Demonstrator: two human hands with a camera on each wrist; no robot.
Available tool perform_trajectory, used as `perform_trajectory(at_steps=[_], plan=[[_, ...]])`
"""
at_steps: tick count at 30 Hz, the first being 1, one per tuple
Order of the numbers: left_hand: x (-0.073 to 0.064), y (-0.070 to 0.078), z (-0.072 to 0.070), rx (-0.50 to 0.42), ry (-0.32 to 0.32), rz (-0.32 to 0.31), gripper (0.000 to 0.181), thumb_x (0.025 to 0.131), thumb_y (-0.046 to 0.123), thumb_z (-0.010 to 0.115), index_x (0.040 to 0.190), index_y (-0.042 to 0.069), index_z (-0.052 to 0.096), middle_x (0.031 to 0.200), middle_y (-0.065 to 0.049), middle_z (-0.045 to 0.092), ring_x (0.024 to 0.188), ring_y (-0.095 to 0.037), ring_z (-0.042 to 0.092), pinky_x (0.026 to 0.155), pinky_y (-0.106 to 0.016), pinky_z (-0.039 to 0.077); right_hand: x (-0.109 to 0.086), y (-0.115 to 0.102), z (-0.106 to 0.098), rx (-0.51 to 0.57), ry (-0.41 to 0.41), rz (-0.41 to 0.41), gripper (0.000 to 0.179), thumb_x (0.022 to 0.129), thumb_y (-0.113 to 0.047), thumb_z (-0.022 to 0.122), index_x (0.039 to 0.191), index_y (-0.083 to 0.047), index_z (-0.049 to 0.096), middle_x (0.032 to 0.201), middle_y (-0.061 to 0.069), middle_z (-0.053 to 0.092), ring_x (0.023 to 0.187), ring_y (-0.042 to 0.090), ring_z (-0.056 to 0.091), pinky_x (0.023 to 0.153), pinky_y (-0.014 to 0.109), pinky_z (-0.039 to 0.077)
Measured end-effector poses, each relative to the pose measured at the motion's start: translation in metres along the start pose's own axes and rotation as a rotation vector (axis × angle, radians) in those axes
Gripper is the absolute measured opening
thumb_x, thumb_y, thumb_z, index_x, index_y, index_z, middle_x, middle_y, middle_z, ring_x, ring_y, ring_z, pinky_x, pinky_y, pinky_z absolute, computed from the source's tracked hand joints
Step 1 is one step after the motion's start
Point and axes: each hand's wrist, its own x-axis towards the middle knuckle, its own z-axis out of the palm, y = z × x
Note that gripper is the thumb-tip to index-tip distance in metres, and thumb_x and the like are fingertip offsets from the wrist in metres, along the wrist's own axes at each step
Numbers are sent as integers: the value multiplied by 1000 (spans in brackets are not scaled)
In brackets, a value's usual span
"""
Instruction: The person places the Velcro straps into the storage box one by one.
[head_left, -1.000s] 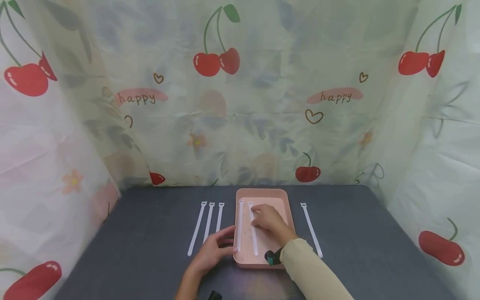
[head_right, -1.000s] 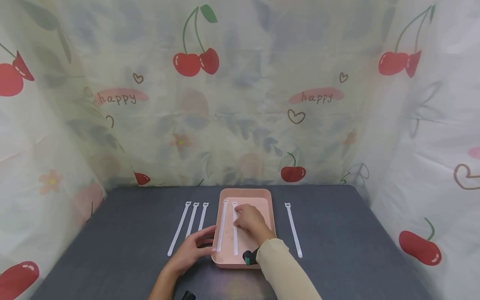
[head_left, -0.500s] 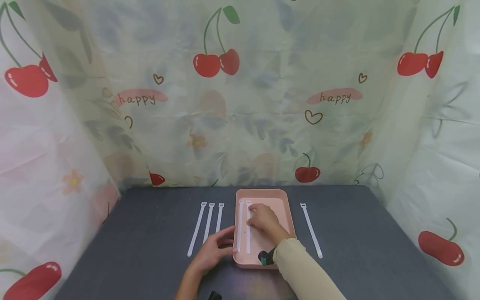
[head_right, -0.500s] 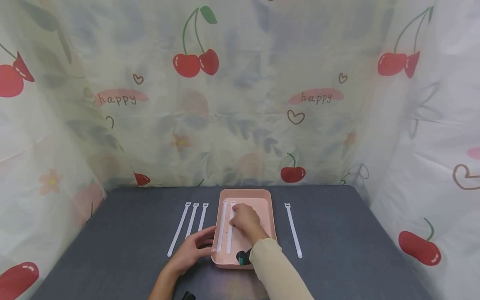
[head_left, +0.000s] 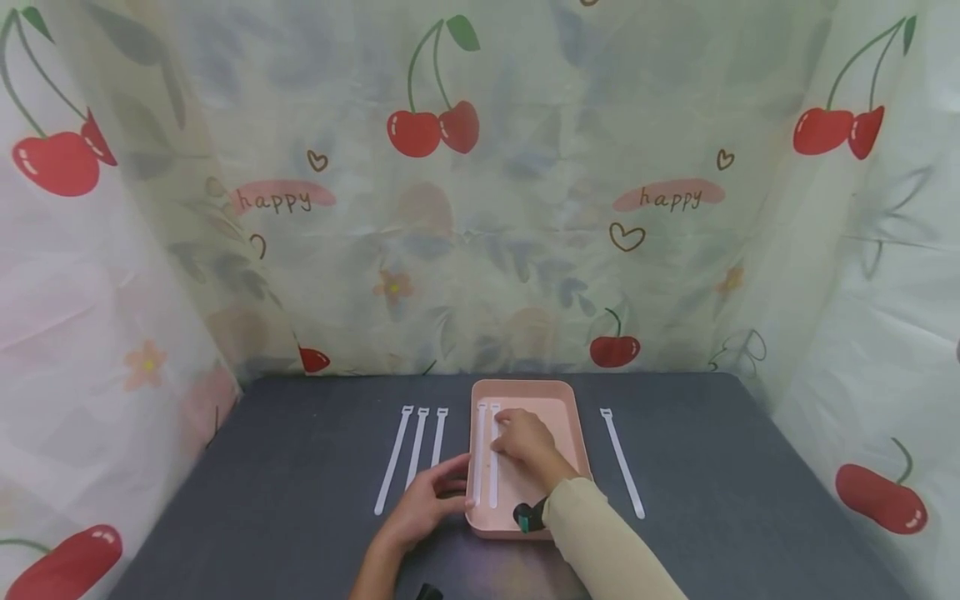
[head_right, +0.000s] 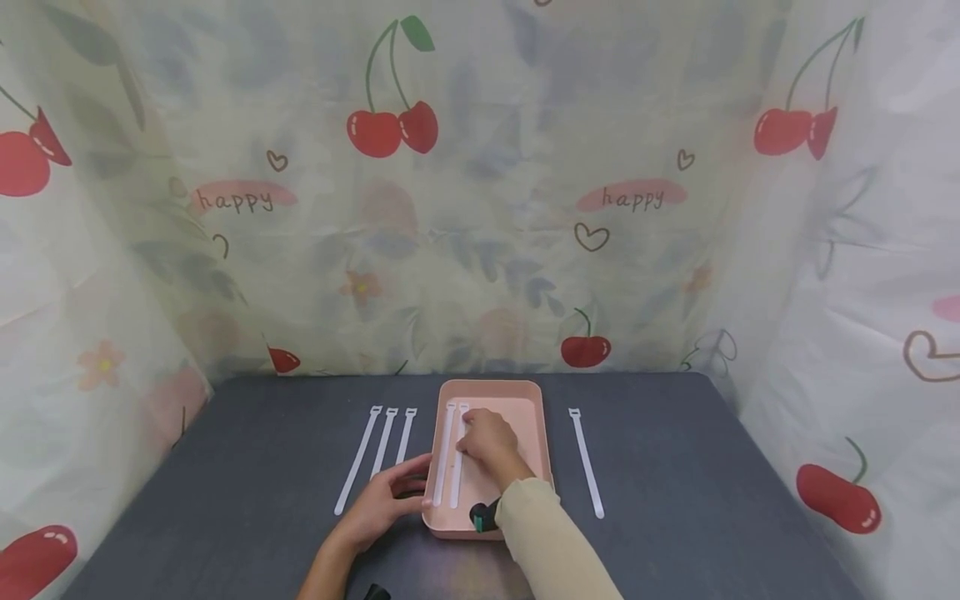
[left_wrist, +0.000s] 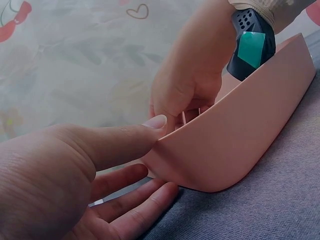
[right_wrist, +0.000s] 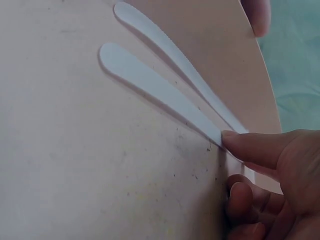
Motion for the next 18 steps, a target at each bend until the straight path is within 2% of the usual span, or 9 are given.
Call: perform_trajectory(at_steps=[14, 18], plan=[[0, 1, 1, -6, 1, 8, 67, 84, -2, 72, 144, -3, 43, 132, -27, 52, 113, -40, 58, 83, -23, 50, 0, 4, -3, 52, 12, -36, 50, 75, -19, 81, 123, -13, 68, 125, 10, 63, 104, 27, 58, 92, 45, 45], [-1, 0, 1, -6, 6, 6, 66, 83, -2, 72, 144, -2, 43, 132, -27, 52, 113, -39, 57, 83, -22, 50, 1, 9, -7, 86, 13, -64, 48, 75, -16, 81, 122, -12, 68, 123, 10, 64, 99, 26, 58, 87, 41, 47]])
